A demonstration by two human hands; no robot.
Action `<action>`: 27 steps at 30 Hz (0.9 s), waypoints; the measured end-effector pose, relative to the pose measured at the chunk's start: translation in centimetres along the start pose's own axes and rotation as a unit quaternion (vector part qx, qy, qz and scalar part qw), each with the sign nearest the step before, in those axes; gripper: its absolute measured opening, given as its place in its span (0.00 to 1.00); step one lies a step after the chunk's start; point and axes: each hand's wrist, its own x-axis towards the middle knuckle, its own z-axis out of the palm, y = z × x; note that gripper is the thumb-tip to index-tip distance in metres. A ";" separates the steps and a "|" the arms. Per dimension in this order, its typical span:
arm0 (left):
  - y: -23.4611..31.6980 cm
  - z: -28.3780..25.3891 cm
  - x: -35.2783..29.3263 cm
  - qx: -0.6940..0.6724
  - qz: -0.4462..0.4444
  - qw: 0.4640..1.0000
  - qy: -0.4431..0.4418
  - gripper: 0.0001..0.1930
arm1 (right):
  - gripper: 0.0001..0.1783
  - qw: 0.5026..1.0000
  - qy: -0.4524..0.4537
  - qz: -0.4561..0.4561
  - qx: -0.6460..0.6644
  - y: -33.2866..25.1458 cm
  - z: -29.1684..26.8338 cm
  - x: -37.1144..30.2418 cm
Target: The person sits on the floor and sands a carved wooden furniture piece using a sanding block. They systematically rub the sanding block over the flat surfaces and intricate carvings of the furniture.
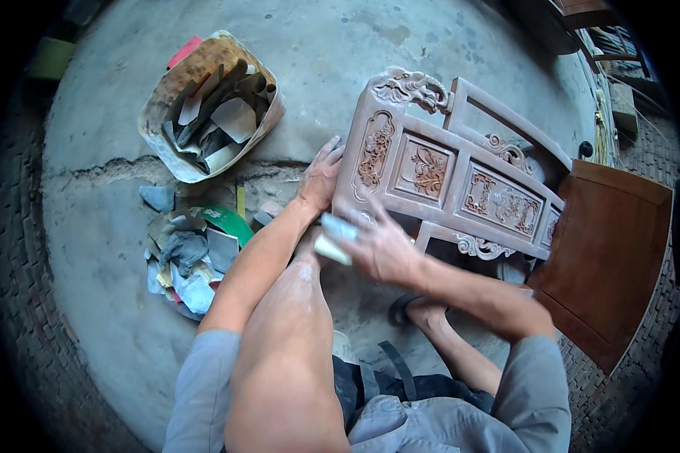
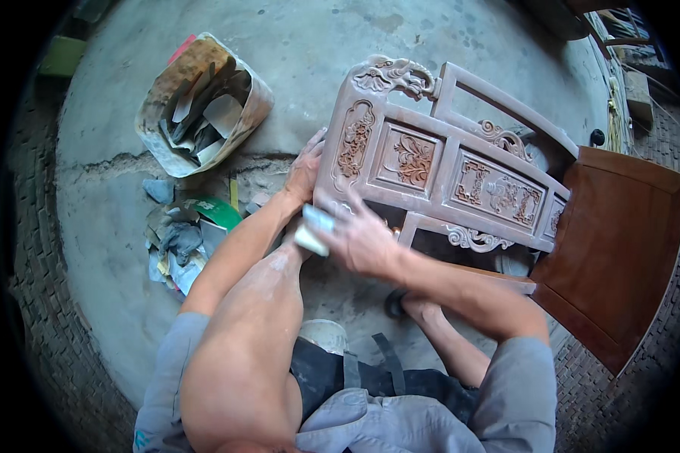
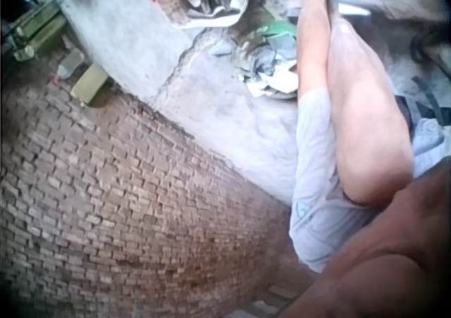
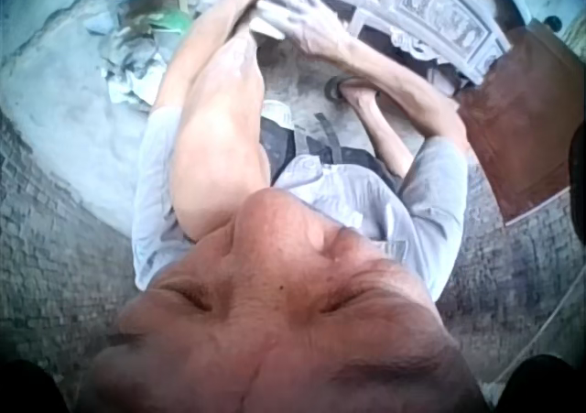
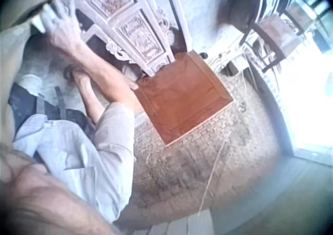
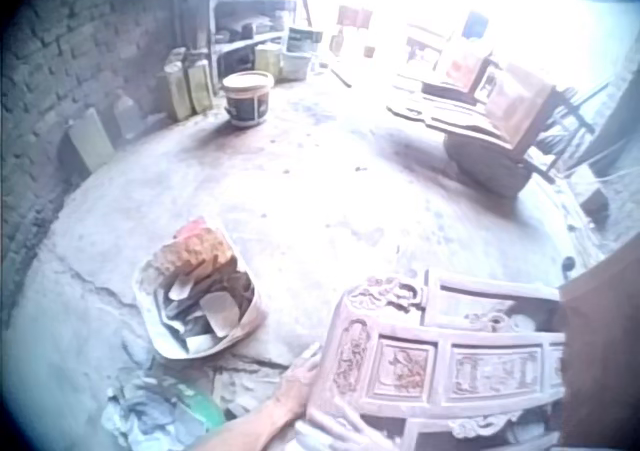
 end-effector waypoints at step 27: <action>0.4 -0.1 0.0 0.025 0.002 0.999 -0.041 0.29 | 0.29 0.909 0.283 0.306 0.007 -2.2 3.5 1.2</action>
